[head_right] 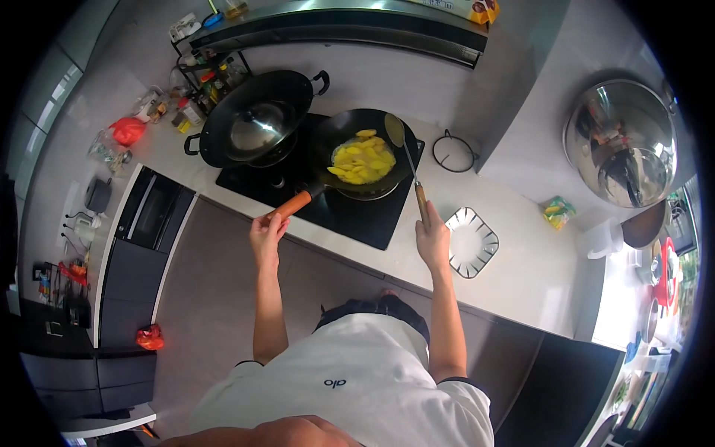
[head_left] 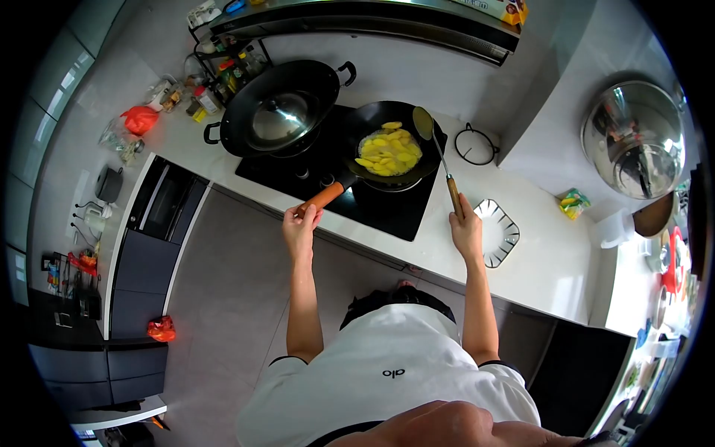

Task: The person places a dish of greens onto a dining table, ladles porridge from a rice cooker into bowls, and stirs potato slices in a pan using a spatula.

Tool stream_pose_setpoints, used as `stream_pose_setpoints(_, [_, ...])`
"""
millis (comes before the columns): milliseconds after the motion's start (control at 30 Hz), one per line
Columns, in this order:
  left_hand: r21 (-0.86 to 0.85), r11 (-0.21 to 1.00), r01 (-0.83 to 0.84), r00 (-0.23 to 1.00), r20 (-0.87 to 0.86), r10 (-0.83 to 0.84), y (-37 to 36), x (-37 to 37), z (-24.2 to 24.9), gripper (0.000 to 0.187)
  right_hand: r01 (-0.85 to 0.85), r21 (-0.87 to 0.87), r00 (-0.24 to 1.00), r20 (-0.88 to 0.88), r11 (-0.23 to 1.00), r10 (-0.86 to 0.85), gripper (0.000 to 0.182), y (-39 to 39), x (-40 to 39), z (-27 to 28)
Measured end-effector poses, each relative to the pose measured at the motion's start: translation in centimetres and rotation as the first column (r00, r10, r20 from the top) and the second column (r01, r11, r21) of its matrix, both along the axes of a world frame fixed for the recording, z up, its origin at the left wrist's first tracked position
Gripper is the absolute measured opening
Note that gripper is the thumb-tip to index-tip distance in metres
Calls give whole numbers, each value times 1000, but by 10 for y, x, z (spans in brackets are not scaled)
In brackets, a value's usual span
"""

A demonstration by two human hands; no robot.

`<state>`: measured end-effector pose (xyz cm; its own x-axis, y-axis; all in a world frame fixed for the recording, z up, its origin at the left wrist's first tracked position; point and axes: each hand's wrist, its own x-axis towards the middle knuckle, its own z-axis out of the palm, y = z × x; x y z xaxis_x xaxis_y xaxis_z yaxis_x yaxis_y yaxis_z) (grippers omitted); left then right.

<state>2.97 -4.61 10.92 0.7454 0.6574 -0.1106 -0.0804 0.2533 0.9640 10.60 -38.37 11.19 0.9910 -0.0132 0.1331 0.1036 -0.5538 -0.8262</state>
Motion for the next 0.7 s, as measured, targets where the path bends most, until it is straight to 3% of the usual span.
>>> stream_pose_setpoints(167, [37,992,120,982,-148,-113,-11,-7,0,26,-2,-58,999,45,998,5,50,4,11,5])
stream_pose_setpoints(433, [-104,948,299,913,-256,-317,-55,-17,-38,35,0,-114,1000,13,993,2,49,10,32,-4])
stream_pose_setpoints(700, [-86,933,350,889,-284,-359,-51,-13,-36,31,-45,-132,998,-41,990,40,48,13,48,-19])
